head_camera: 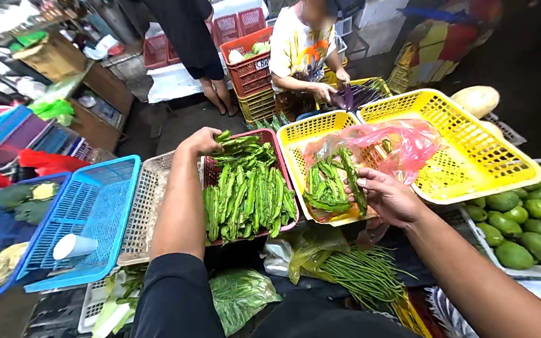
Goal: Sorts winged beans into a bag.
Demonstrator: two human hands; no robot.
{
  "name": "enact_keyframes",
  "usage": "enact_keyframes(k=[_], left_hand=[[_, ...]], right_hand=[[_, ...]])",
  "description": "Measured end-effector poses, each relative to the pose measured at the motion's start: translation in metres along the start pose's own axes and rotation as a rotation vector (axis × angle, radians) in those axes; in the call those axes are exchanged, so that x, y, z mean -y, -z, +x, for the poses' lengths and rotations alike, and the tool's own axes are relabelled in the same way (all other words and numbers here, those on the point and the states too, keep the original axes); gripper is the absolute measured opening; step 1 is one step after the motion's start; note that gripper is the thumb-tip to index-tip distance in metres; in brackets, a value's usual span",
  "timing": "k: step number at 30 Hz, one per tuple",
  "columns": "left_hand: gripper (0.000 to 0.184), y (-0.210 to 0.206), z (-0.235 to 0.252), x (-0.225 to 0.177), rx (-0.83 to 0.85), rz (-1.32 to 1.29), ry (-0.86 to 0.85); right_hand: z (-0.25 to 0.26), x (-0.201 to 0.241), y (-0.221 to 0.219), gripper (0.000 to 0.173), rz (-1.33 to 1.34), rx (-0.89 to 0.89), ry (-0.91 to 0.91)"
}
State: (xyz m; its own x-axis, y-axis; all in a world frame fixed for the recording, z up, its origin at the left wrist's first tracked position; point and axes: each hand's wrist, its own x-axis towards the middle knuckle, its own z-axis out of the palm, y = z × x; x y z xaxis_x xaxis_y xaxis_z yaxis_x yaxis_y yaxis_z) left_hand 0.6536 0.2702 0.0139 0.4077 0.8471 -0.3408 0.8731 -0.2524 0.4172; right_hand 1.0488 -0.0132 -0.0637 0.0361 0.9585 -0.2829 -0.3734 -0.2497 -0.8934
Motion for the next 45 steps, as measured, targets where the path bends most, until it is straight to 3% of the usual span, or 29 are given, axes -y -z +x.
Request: enact_keyframes(k=[3, 5, 9, 13, 15, 18, 19, 22, 25, 30, 34, 37, 39, 41, 43, 45], left_hand=[[0.03, -0.015, 0.019, 0.019, 0.102, 0.203, 0.116], [0.027, -0.024, 0.021, 0.041, 0.03, 0.22, 0.162], [0.019, -0.009, -0.005, 0.048, -0.097, 0.096, 0.129], [0.021, -0.008, -0.016, 0.045, -0.204, -0.124, 0.067], [0.029, -0.026, -0.003, 0.043, -0.184, -0.167, 0.019], [0.067, -0.058, 0.018, 0.057, 0.027, 0.005, 0.107], [0.072, -0.065, 0.022, 0.062, 0.068, 0.057, 0.136], [0.058, -0.065, 0.026, 0.054, 0.062, 0.093, 0.082], [0.041, -0.053, 0.014, 0.036, -0.057, 0.133, -0.048], [0.055, -0.058, 0.014, 0.04, -0.084, -0.013, -0.077], [0.038, -0.043, -0.047, 0.057, -0.345, -0.296, -0.145], [0.034, -0.04, -0.126, 0.035, -0.434, -0.454, -0.294], [0.044, -0.054, -0.194, 0.02, -0.358, -0.61, -0.426], [0.052, -0.092, -0.245, 0.017, -0.272, -0.825, -0.535], [0.047, -0.148, -0.272, 0.019, -0.007, -1.009, -0.595], [0.037, -0.227, -0.285, 0.025, 0.282, -1.127, -0.351]], right_hand=[[0.017, 0.011, -0.027, 0.026, -0.083, 0.026, 0.051], [0.029, 0.018, -0.046, 0.026, -0.205, 0.046, 0.102], [0.075, 0.034, -0.086, 0.023, -0.585, 0.093, 0.267], [0.136, 0.044, -0.132, 0.025, -0.687, 0.084, 0.372], [0.161, 0.042, -0.152, 0.026, -0.766, 0.076, 0.392], [0.186, 0.032, -0.18, 0.028, -0.974, 0.086, 0.386], [0.191, 0.03, -0.187, 0.028, -1.033, 0.087, 0.386], [0.196, 0.031, -0.193, 0.03, -1.056, 0.08, 0.405], [0.194, 0.031, -0.197, 0.031, -1.041, 0.143, 0.472], [0.193, 0.027, -0.215, 0.032, -1.143, 0.079, 0.495], [0.197, 0.017, -0.245, 0.035, -1.231, 0.141, 0.552], [0.22, -0.011, -0.235, 0.034, -1.413, 0.335, 0.522], [0.221, -0.012, -0.222, 0.036, -1.44, 0.385, 0.515], [0.194, 0.01, -0.199, 0.033, -1.286, 0.334, 0.526], [0.148, 0.03, -0.154, 0.026, -0.994, 0.323, 0.473], [0.079, 0.025, -0.091, 0.021, -0.609, 0.444, 0.273]])
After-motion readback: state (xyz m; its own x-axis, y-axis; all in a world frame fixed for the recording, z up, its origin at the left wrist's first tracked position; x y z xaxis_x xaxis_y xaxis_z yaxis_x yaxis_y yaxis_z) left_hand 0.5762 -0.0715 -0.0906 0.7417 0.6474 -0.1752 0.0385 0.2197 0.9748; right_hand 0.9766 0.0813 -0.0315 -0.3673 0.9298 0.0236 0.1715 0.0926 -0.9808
